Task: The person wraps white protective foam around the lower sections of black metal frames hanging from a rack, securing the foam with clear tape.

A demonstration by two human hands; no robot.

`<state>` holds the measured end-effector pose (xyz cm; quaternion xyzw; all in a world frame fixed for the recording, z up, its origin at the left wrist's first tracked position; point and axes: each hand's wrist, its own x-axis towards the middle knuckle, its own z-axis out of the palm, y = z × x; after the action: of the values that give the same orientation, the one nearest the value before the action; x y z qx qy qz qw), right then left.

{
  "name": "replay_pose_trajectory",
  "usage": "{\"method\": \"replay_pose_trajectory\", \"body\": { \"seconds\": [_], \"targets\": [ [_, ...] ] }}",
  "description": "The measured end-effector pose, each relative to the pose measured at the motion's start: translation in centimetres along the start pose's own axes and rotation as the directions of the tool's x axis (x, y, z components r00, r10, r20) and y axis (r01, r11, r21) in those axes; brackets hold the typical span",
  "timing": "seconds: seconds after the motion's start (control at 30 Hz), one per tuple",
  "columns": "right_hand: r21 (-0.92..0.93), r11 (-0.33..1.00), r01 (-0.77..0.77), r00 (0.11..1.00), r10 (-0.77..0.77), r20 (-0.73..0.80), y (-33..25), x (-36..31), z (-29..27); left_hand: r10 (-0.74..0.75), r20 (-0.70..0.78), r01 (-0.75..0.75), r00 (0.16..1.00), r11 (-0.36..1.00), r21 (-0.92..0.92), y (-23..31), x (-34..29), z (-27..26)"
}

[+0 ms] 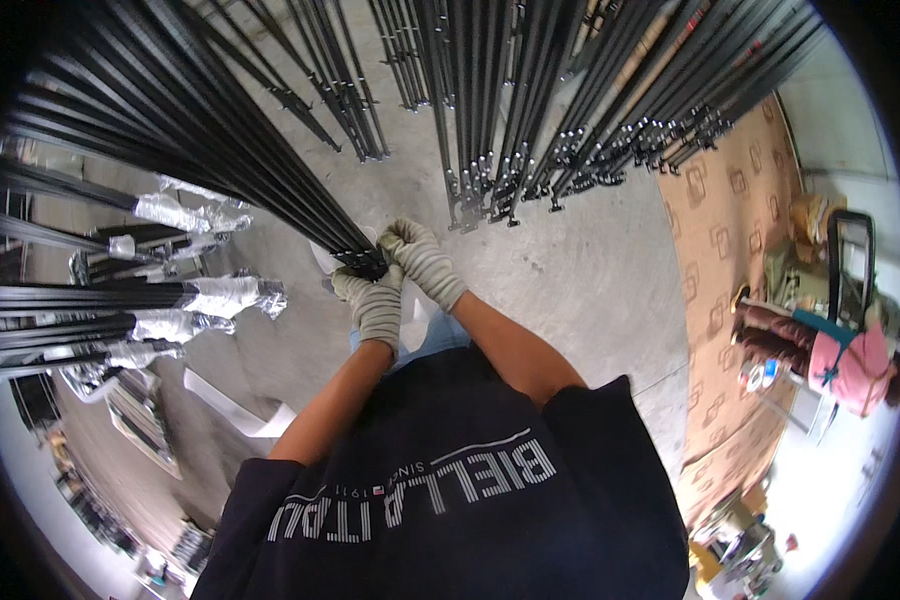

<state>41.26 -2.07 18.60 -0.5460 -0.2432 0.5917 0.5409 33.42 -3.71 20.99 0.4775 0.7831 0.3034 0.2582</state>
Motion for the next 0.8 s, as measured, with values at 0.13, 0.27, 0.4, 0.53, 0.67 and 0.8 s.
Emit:
{"method": "replay_pose_trajectory", "body": {
  "seconds": [0.13, 0.27, 0.4, 0.53, 0.67, 0.8],
  "targets": [
    [0.101, 0.991, -0.090, 0.996, 0.091, -0.005, -0.8, -0.7, -0.4, -0.053, -0.013, 0.050, 0.999, 0.984, -0.171, 0.5, -0.4, -0.4],
    [0.038, 0.998, -0.054, 0.996, 0.051, 0.069, -0.7, -0.8, -0.5, -0.008, 0.044, 0.017, 0.999, 0.976, -0.219, 1.2, -0.2, -1.8],
    [-0.181, 0.983, -0.029, 0.992, 0.050, 0.116, -2.2, -1.3, -1.1, -0.001, 0.109, 0.029, 0.994, 0.967, -0.254, 1.4, 0.3, -2.5],
    [-0.370, 0.929, 0.019, 0.950, 0.099, 0.297, -3.2, -1.1, -2.5, -0.056, 0.239, 0.148, 0.969, 0.910, -0.386, 0.3, 0.4, -2.0],
    [-0.431, 0.901, 0.040, 0.812, 0.222, 0.540, -4.1, -0.3, -3.9, -0.088, 0.241, 0.160, 0.966, 0.942, -0.297, 0.0, 0.5, -1.8],
    [-0.501, 0.852, -0.152, 0.806, 0.400, 0.437, -5.0, -0.3, -3.4, -0.017, 0.141, 0.055, 0.990, 0.962, -0.267, -0.4, 0.1, -1.2]
  ]
}}
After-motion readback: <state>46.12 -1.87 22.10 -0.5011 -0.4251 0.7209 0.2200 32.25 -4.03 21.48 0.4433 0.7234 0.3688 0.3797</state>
